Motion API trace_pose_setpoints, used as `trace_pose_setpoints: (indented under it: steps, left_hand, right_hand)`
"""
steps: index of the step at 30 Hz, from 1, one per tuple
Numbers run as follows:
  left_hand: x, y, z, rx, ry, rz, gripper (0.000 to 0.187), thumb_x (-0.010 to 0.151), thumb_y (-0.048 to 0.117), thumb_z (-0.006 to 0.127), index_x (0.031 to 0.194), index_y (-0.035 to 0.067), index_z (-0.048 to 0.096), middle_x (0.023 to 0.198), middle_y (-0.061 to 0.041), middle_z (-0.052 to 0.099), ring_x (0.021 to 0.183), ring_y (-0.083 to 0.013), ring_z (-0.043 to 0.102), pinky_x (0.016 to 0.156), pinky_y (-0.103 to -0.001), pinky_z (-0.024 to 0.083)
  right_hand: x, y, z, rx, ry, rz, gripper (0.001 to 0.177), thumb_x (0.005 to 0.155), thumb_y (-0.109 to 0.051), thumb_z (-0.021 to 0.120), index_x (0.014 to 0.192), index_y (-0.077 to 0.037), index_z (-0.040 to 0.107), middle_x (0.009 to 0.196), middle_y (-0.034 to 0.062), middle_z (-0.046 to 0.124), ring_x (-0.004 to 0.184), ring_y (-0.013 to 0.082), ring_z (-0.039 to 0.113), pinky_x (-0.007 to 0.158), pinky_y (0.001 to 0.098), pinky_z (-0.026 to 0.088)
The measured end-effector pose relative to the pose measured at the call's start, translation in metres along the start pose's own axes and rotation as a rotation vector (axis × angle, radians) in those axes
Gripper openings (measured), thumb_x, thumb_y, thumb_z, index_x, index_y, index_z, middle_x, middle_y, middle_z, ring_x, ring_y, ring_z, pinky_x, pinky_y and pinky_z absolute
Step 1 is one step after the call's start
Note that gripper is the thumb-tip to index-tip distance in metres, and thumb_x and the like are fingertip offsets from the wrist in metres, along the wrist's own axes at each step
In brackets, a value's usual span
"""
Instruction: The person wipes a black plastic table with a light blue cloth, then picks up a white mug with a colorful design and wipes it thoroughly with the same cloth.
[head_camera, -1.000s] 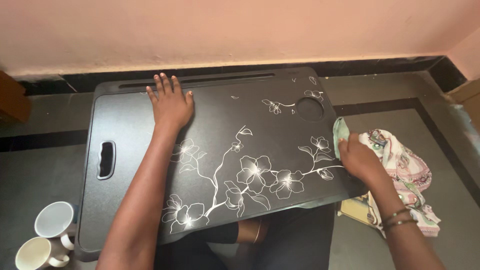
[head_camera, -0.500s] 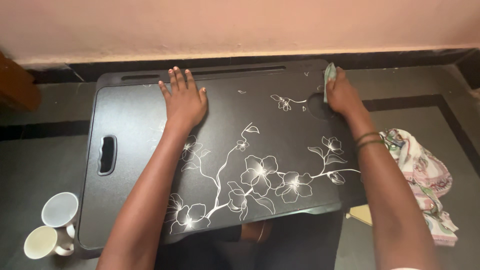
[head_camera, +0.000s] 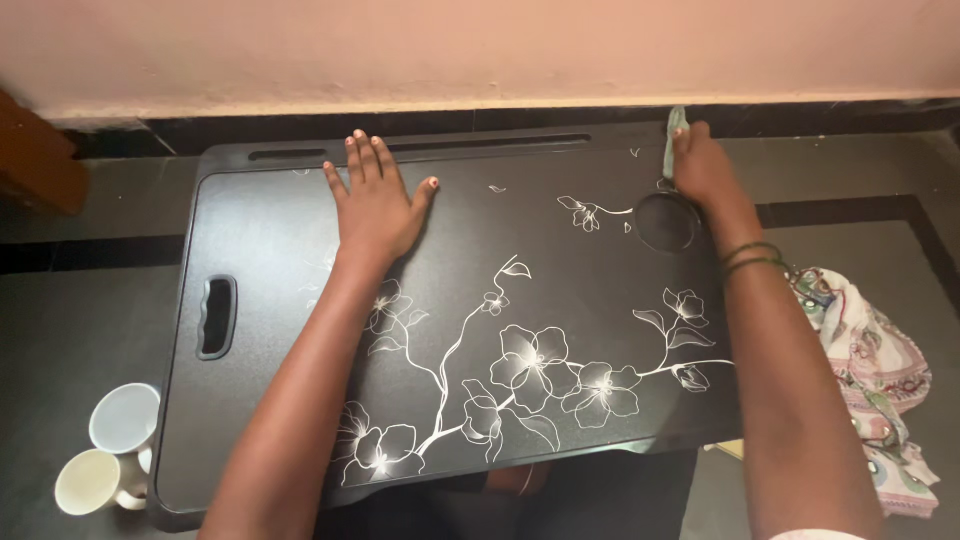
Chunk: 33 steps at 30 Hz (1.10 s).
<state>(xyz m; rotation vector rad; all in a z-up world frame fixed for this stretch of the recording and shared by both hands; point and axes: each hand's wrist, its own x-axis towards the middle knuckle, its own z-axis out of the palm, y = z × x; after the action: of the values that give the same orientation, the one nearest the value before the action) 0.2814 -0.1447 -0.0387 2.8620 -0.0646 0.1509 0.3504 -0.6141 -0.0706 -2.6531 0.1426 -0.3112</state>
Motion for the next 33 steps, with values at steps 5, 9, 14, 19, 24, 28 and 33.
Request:
trace_pose_setpoints:
  steps: [5, 9, 14, 19, 24, 28, 33]
  left_hand:
    - [-0.001, 0.0, -0.001, -0.003, -0.006, -0.021, 0.1, 0.098, 0.065, 0.037, 0.157, -0.011, 0.012, 0.167, -0.029, 0.009, 0.157, -0.0359, -0.001, 0.121, -0.061, -0.002]
    - [0.001, -0.001, 0.0, -0.017, 0.007, -0.015, 0.1, 0.098, 0.065, 0.038, 0.156, -0.012, 0.013, 0.166, -0.03, 0.009, 0.156, -0.0361, -0.001, 0.121, -0.062, -0.002]
    - [0.001, -0.001, 0.001, -0.018, 0.017, -0.008, 0.1, 0.099, 0.066, 0.038, 0.156, -0.012, 0.014, 0.166, -0.03, 0.01, 0.157, -0.037, 0.0, 0.121, -0.062, -0.002]
    - [0.0, -0.002, 0.001, -0.023, 0.041, -0.002, 0.101, 0.098, 0.066, 0.038, 0.156, -0.013, 0.014, 0.166, -0.031, 0.011, 0.156, -0.0375, 0.001, 0.121, -0.062, -0.002]
    - [0.0, -0.002, 0.003, -0.022, 0.045, 0.005, 0.1, 0.099, 0.066, 0.037, 0.156, -0.013, 0.015, 0.166, -0.031, 0.012, 0.156, -0.038, 0.001, 0.121, -0.063, -0.002]
    - [0.001, -0.002, 0.004, -0.005, 0.035, -0.003, 0.1, 0.098, 0.066, 0.036, 0.156, -0.012, 0.014, 0.166, -0.03, 0.011, 0.156, -0.0377, 0.001, 0.121, -0.063, -0.002]
    - [0.002, -0.003, 0.008, -0.003, 0.034, 0.004, 0.1, 0.099, 0.065, 0.036, 0.156, -0.014, 0.013, 0.166, -0.032, 0.01, 0.156, -0.0387, 0.001, 0.121, -0.063, -0.002]
  right_hand:
    - [-0.034, 0.025, -0.011, 0.081, -0.013, -0.182, 0.049, 0.115, -0.04, 0.035, 0.121, 0.006, 0.051, 0.111, 0.0403, 0.062, 0.107, 0.0587, 0.059, 0.09, 0.0593, 0.047]
    - [-0.09, 0.033, -0.029, 0.008, -0.08, 0.007, 0.049, 0.113, -0.042, 0.035, 0.122, 0.003, 0.05, 0.109, 0.0403, 0.062, 0.106, 0.0583, 0.06, 0.091, 0.0588, 0.047]
    - [-0.177, 0.032, -0.061, -0.056, -0.087, -0.089, 0.045, 0.112, -0.038, 0.035, 0.128, 0.003, 0.045, 0.104, 0.0426, 0.062, 0.101, 0.0615, 0.059, 0.087, 0.0613, 0.046]
    - [-0.263, 0.023, -0.092, -0.071, -0.209, 0.156, 0.047, 0.108, -0.04, 0.034, 0.132, 0.0, 0.041, 0.091, 0.0401, 0.064, 0.091, 0.0585, 0.063, 0.08, 0.0599, 0.049]
    - [-0.294, 0.005, -0.107, -0.078, -0.221, 0.253, 0.046, 0.106, -0.037, 0.035, 0.135, -0.002, 0.041, 0.086, 0.0389, 0.066, 0.086, 0.0565, 0.064, 0.079, 0.059, 0.049]
    - [-0.286, 0.001, -0.105, -0.134, -0.229, 0.236, 0.046, 0.107, -0.037, 0.035, 0.134, -0.001, 0.041, 0.089, 0.0393, 0.066, 0.089, 0.0572, 0.064, 0.08, 0.0594, 0.048]
    - [-0.253, 0.019, -0.089, -0.136, -0.208, 0.168, 0.048, 0.108, -0.038, 0.034, 0.133, 0.001, 0.042, 0.096, 0.042, 0.065, 0.098, 0.0593, 0.062, 0.087, 0.0604, 0.047]
